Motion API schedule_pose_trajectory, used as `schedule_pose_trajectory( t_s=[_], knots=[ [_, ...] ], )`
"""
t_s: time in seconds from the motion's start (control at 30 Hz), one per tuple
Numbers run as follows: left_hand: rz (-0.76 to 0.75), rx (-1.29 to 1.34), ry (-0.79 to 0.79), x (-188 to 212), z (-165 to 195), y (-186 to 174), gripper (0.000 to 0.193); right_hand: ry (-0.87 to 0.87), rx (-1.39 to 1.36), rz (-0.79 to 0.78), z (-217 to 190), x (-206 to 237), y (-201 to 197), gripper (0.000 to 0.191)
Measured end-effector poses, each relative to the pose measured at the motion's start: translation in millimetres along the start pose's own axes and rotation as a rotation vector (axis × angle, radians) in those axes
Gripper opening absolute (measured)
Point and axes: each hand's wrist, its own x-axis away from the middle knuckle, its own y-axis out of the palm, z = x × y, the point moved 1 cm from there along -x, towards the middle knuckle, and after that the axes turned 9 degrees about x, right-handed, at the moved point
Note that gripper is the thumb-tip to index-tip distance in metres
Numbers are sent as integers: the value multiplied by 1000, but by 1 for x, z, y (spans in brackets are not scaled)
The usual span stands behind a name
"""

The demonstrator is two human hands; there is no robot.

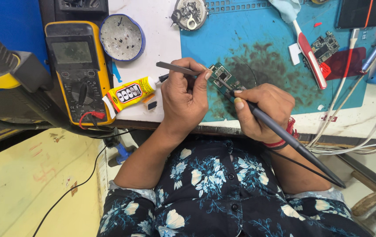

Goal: The person uses a soldering iron and tweezers to solder components on a small green circuit board. They repeatedly heat solder joints and wipe the board with a cloth. The board remains on the workbench throughout.

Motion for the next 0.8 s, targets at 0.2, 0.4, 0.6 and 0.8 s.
schedule_pose_trajectory(
  t_s=[0.2,0.4,0.6,0.8],
  knots=[
    [0,-26,5,0,0,-1,19,14,5,-3,0,0,0,8],
    [7,9,7,0,0,-1,18,-1,5,7,1,1,1,8],
    [-1,7,5,-1,1,-1,18,2,13,14,1,1,1,7],
    [-6,-2,10,-2,1,-1,18,23,24,2,0,1,0,8]
  ],
)
